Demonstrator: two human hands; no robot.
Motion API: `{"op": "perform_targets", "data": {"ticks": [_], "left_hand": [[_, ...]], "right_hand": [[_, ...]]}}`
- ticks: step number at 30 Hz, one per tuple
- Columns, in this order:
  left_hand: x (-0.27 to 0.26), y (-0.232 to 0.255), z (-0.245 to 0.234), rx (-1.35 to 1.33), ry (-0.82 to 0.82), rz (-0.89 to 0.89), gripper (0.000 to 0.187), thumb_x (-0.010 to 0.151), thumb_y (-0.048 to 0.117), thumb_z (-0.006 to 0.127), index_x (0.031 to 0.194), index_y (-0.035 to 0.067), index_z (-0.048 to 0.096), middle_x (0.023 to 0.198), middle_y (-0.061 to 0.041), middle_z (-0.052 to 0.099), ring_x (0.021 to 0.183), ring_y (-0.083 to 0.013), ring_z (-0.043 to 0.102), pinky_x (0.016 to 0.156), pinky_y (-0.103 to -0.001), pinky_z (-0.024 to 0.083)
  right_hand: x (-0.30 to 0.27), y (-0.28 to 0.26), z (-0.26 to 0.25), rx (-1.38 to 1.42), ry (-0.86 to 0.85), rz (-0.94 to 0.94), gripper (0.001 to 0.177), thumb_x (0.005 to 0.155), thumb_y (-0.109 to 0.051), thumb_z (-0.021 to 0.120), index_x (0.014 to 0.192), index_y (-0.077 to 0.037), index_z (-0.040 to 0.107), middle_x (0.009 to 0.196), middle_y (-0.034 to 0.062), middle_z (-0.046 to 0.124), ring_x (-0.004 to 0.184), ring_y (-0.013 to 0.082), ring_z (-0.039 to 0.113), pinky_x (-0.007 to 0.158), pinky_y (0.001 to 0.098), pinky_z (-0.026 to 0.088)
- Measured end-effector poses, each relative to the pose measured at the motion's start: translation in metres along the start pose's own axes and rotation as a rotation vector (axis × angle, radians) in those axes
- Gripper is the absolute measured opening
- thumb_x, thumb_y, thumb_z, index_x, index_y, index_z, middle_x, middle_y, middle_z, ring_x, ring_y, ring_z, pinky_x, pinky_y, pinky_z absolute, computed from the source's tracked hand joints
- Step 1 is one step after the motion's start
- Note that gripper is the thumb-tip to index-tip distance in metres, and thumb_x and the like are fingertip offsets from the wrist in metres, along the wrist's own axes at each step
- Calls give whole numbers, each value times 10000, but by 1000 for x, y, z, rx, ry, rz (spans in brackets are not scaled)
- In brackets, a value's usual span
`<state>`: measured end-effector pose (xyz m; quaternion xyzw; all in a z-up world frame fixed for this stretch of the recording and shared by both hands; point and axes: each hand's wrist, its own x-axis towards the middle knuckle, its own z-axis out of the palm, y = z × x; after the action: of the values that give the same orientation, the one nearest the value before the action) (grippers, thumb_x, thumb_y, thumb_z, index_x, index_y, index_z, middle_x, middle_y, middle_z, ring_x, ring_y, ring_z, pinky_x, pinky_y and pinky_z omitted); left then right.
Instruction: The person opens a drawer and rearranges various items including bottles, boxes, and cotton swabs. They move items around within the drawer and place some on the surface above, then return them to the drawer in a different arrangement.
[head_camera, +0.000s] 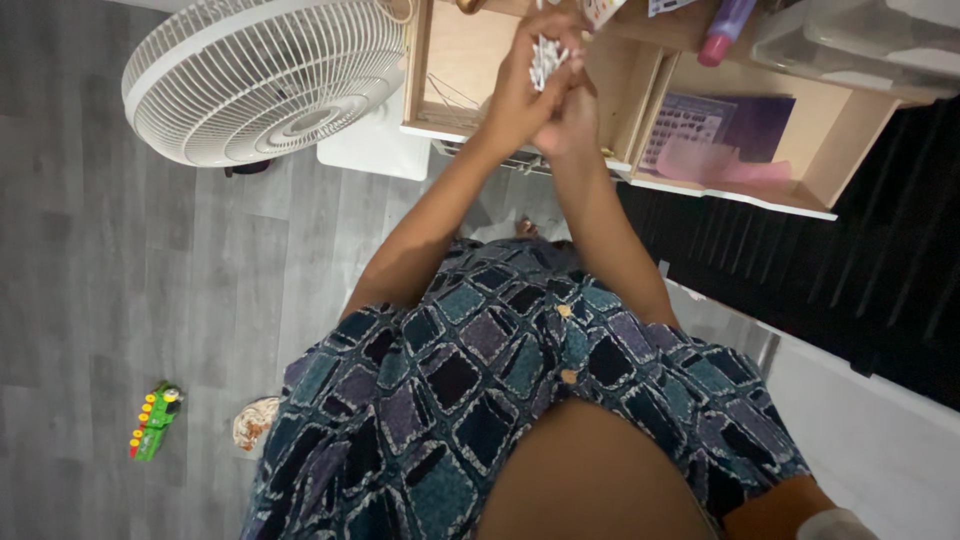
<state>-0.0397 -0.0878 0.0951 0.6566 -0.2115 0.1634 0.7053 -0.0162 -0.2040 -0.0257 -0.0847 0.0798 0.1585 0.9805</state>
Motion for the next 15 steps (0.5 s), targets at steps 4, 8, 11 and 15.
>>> {"op": "perform_targets", "data": {"ticks": [4, 8, 11, 15], "left_hand": [[-5, 12, -3, -12, -213, -18, 385, 947, -63, 660, 1304, 41, 561, 1164, -101, 637, 1128, -211, 654, 1036, -362, 511], [-2, 9, -9, 119, -257, 102, 240, 924, 4, 724, 1140, 64, 638, 1101, -91, 660, 1078, -216, 668, 986, -354, 527], [-4, -4, -8, 172, -149, 98, 190, 967, 22, 673, 1150, 43, 626, 1177, -150, 608, 1120, -259, 644, 998, -358, 510], [-3, -31, 1, 20, 218, 0, 197, 1026, 32, 576, 1221, 47, 559, 1194, -128, 582, 1097, -211, 605, 974, -312, 494]], "right_hand": [[7, -8, -29, -25, -64, 16, 255, 987, -304, 566, 1135, -108, 639, 1133, 53, 689, 1070, 187, 679, 975, 372, 568], [11, -14, -40, 0, -208, 99, 194, 1059, -275, 576, 1117, -97, 628, 1150, 57, 680, 1108, 182, 678, 997, 349, 561], [9, -16, -26, -42, 20, 100, 267, 985, -282, 550, 1109, -68, 650, 1136, 93, 683, 1060, 230, 686, 975, 394, 568], [7, -10, 5, -10, 249, 147, 374, 955, -394, 460, 1029, -66, 624, 1107, 130, 694, 1066, 287, 688, 1024, 481, 566]]}}
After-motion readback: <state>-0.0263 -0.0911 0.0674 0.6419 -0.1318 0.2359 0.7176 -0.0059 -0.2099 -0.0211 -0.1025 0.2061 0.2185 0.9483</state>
